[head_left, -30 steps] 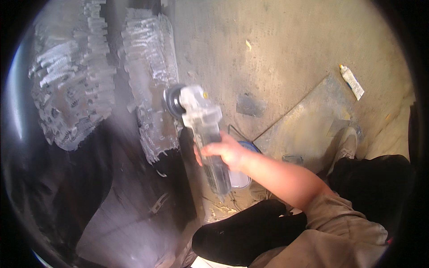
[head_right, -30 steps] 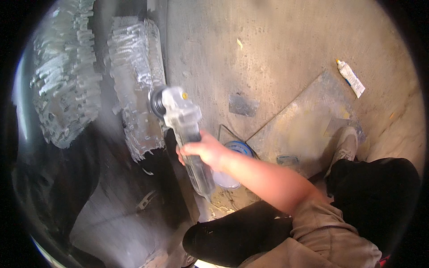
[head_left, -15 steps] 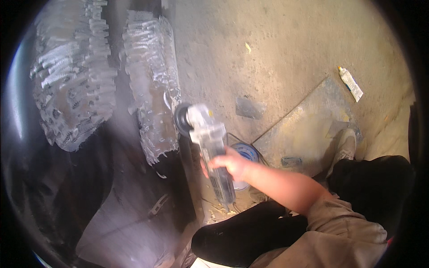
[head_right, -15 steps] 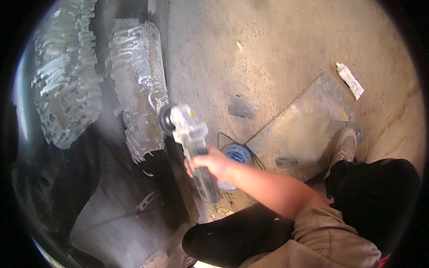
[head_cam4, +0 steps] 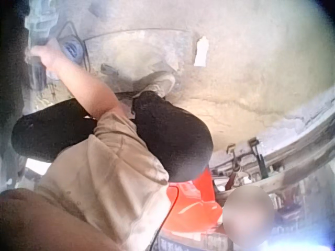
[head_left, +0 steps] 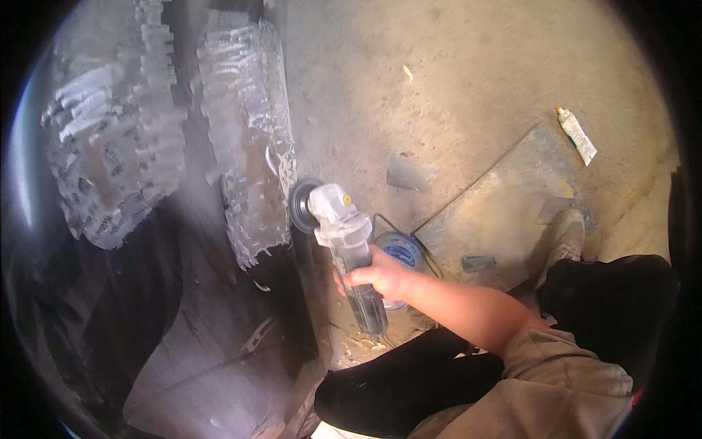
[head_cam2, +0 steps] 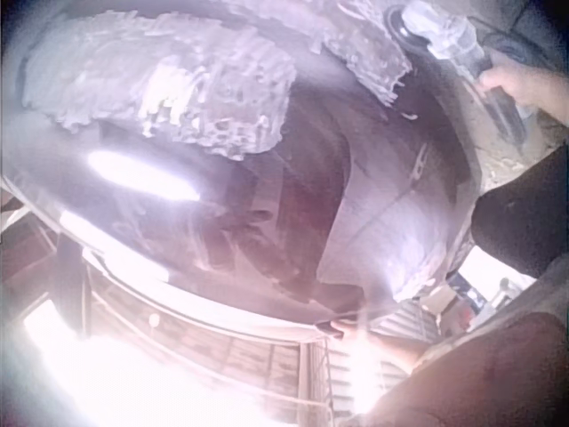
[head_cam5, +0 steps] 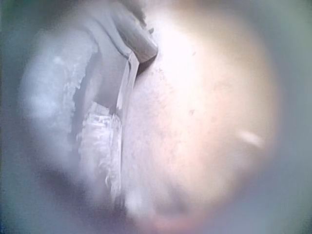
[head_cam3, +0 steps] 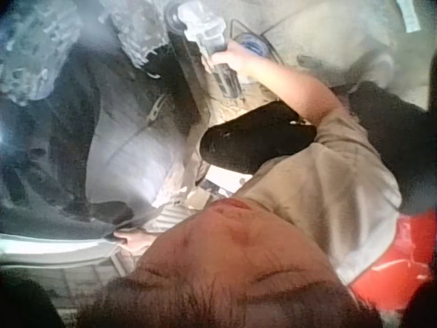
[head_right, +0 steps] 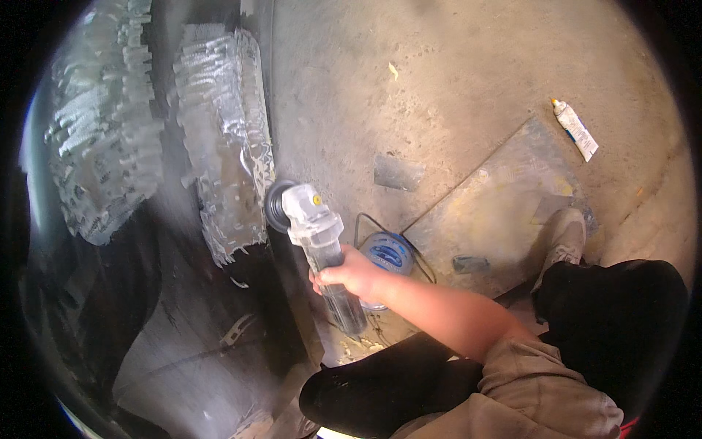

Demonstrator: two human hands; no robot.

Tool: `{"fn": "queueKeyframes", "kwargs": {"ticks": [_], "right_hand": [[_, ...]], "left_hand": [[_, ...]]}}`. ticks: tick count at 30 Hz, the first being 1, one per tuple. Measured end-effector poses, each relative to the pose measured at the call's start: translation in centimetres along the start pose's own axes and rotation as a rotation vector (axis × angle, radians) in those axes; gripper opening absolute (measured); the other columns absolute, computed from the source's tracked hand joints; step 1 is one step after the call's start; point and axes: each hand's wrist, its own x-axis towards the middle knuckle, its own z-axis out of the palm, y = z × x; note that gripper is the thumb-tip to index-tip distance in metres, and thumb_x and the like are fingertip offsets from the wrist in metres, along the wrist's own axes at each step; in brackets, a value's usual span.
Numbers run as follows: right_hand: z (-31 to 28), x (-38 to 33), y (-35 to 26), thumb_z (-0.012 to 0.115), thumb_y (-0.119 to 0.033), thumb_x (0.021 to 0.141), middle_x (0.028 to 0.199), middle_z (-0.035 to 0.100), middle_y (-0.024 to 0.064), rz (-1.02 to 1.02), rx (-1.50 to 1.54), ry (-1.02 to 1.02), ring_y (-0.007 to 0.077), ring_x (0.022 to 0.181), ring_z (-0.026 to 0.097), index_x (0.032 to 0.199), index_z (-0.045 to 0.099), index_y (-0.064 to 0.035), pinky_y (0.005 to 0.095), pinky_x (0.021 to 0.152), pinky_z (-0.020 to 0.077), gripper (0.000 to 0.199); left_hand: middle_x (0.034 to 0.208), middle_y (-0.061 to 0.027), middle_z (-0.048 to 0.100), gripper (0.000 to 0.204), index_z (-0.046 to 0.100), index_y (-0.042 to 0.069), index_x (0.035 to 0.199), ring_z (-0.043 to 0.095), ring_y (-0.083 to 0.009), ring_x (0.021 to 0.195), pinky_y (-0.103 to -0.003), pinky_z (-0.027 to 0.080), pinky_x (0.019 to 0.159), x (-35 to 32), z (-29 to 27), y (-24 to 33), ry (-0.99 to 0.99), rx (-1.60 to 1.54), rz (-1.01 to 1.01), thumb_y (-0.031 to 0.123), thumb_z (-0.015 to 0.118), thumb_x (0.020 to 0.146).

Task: The person uses an angle grinder to smooth a section of a car's side panel. They hold the tool with both hands and move it along the surface, generating sparks. The person then sets the tool down and stands up.

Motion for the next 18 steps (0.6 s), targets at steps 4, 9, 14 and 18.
{"fn": "queueKeyframes", "kwargs": {"ticks": [4, 9, 14, 18], "right_hand": [[-0.3, 3.1, -3.7, 0.071, -0.013, 0.086, 0.092, 0.07, 0.0134, -0.052, -0.005, 0.071, 0.0241, 0.081, 0.07, 0.104, 0.064, 0.0031, 0.0385, 0.075, 0.0579, 0.025], [-0.2, 1.8, -1.8, 0.072, -0.006, 0.086, 0.095, 0.07, 0.0138, -0.08, -0.025, 0.035, 0.0235, 0.086, 0.071, 0.113, 0.061, 0.0032, 0.0402, 0.081, 0.0577, 0.031], [0.3, 1.6, -1.1, 0.073, -0.005, 0.079, 0.094, 0.07, 0.0122, -0.135, -0.142, 0.125, 0.0232, 0.084, 0.069, 0.113, 0.062, 0.0015, 0.0394, 0.08, 0.0571, 0.036], [0.8, 2.2, -3.3, 0.073, -0.004, 0.085, 0.091, 0.07, 0.0082, -0.137, -0.149, 0.217, 0.0179, 0.082, 0.068, 0.114, 0.06, 0.0009, 0.0349, 0.079, 0.055, 0.032]], "left_hand": [[0.094, -0.0171, 0.076, 0.057, 0.078, 0.005, 0.107, 0.069, -0.0382, 0.079, -0.049, 0.052, 0.072, -0.3, -2.2, 4.5, -0.062, 0.163, -0.105, 0.059, 0.061, 0.097], [0.1, -0.0177, 0.077, 0.059, 0.074, 0.007, 0.122, 0.07, -0.0389, 0.081, -0.049, 0.053, 0.074, -1.0, -2.5, 5.4, -0.093, -0.027, -0.087, 0.059, 0.059, 0.099], [0.109, -0.0218, 0.075, 0.058, 0.071, 0.006, 0.129, 0.071, -0.0391, 0.089, -0.048, 0.055, 0.079, -0.1, -1.7, 3.1, -0.122, 0.092, -0.092, 0.054, 0.055, 0.101], [0.11, -0.0221, 0.075, 0.056, 0.071, 0.007, 0.131, 0.07, -0.0395, 0.093, -0.048, 0.055, 0.081, -0.7, -0.5, 2.8, -0.126, 0.055, -0.117, 0.052, 0.055, 0.102]]}}
